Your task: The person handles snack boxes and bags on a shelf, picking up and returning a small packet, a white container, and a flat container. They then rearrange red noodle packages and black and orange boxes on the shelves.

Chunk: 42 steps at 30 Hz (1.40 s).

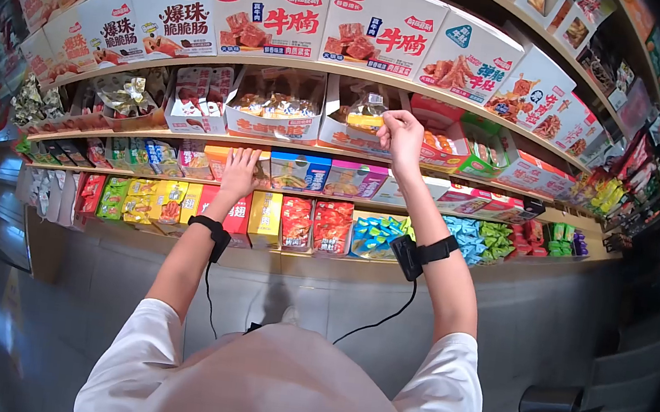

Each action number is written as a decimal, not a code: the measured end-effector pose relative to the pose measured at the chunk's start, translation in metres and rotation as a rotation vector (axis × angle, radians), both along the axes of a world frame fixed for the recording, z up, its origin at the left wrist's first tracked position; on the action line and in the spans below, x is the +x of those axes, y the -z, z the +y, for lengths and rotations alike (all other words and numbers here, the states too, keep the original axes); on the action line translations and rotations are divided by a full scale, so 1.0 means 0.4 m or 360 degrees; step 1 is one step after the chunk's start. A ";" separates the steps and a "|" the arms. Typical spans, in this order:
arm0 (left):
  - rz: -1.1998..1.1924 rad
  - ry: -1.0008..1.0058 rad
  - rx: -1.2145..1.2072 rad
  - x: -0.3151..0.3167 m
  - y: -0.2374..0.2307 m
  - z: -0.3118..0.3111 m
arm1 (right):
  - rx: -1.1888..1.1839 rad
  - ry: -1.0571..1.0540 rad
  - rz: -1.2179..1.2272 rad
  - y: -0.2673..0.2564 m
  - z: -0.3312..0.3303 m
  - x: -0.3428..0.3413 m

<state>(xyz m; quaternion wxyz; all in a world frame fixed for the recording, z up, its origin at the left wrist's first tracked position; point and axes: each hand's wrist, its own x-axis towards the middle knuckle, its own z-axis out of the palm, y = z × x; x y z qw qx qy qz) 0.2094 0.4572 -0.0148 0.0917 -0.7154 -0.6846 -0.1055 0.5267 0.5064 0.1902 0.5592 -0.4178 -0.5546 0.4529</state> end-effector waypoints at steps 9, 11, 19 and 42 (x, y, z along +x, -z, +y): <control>-0.1445 0.0579 -0.0085 0.150 -0.101 -0.190 | 0.0697 0.0356 -0.0945 0.009 -0.270 0.075; -0.2542 0.0684 -0.0490 0.243 -0.176 -0.244 | 0.1148 0.0345 -0.1365 0.032 -0.307 0.060; -0.3842 0.0771 -0.0785 0.326 -0.373 -0.278 | 0.1470 -0.0178 -0.2017 0.065 -0.464 -0.077; -0.3369 0.0551 -0.0766 0.246 -0.402 -0.313 | 0.0043 -0.0526 -0.0890 0.090 -0.401 -0.089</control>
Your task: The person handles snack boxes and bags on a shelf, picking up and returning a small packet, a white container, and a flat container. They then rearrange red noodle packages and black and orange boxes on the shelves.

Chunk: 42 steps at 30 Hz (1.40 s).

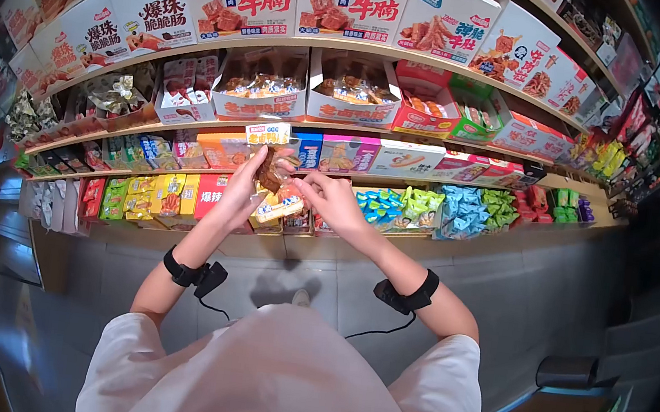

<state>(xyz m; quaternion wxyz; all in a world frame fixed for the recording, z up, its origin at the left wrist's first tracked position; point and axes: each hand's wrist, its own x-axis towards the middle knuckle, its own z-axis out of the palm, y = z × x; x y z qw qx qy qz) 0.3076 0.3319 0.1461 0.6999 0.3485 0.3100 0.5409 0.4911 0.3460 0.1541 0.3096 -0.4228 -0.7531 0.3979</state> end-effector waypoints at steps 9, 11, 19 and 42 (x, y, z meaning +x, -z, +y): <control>0.0007 0.0020 -0.0010 0.008 -0.001 0.003 | -0.0121 0.0177 0.0230 0.000 0.091 0.044; 0.0008 -0.0003 -0.0018 0.007 -0.004 0.001 | 0.0169 0.0372 0.0190 0.012 0.157 0.060; 0.0071 -0.0042 -0.0058 -0.005 0.030 -0.017 | 0.1112 0.0890 -0.0526 -0.037 0.391 0.068; 0.0073 -0.0125 0.0108 -0.018 0.008 0.028 | -0.0300 -0.0150 0.0297 0.058 0.134 -0.057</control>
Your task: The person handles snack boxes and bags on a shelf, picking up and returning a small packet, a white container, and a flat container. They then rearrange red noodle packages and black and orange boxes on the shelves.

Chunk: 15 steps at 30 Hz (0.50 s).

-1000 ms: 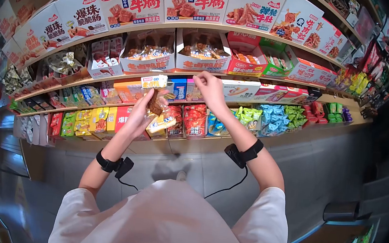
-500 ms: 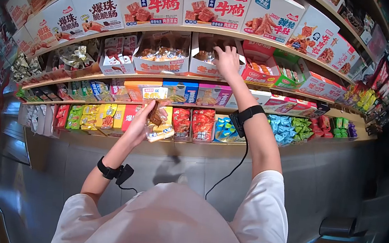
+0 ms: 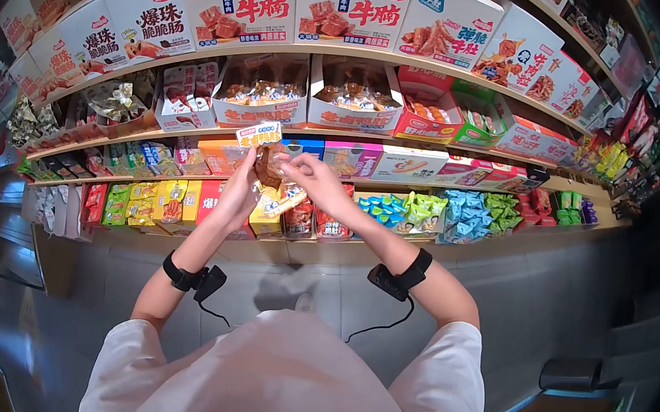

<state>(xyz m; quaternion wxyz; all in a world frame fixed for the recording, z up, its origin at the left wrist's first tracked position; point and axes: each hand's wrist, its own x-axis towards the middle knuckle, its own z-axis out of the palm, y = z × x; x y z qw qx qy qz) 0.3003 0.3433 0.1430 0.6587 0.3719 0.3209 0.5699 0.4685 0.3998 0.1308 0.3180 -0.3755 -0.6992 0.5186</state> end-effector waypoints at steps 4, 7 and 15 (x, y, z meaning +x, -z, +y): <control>0.0007 0.0068 -0.0032 0.040 -0.032 0.046 | 0.0096 0.0013 0.0182 -0.060 -0.057 -0.006; 0.0065 -0.0108 0.0038 0.076 -0.023 0.067 | -0.0002 0.0148 0.0159 -0.059 -0.001 0.022; 0.0222 0.0097 -0.0130 0.025 0.061 0.027 | 0.0088 0.0741 0.0281 -0.093 0.288 0.208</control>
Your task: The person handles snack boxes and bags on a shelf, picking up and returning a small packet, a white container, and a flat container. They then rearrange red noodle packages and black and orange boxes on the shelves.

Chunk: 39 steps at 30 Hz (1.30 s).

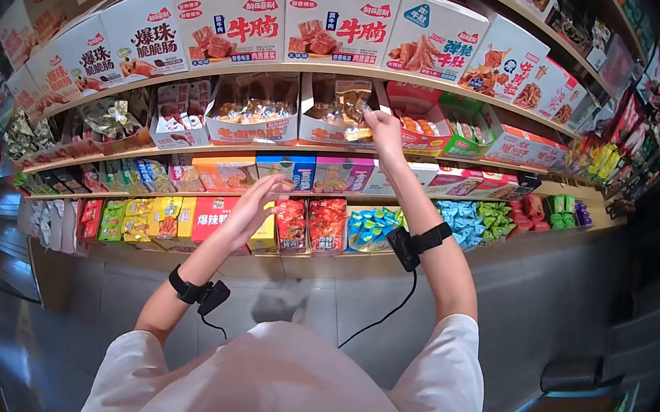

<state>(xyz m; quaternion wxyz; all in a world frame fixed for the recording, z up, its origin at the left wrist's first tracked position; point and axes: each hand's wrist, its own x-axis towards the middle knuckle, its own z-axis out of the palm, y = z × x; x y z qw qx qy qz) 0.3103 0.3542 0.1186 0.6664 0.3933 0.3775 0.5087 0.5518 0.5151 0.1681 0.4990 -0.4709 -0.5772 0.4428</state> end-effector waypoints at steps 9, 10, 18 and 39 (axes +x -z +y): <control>0.0001 -0.0115 -0.0099 -0.054 0.054 -0.034 | 0.0462 0.0699 -0.1419 0.048 0.213 0.011; -0.0017 -0.0126 -0.0119 -0.065 0.068 -0.035 | 0.0493 0.0788 -0.1550 0.052 0.210 0.004; -0.0003 -0.0237 -0.0247 -0.114 0.111 -0.057 | 0.1076 0.1178 -0.1555 0.047 0.155 -0.054; 0.0031 -0.0123 -0.0287 -0.022 0.153 -0.009 | 0.1268 0.0626 -0.1530 0.066 0.145 -0.057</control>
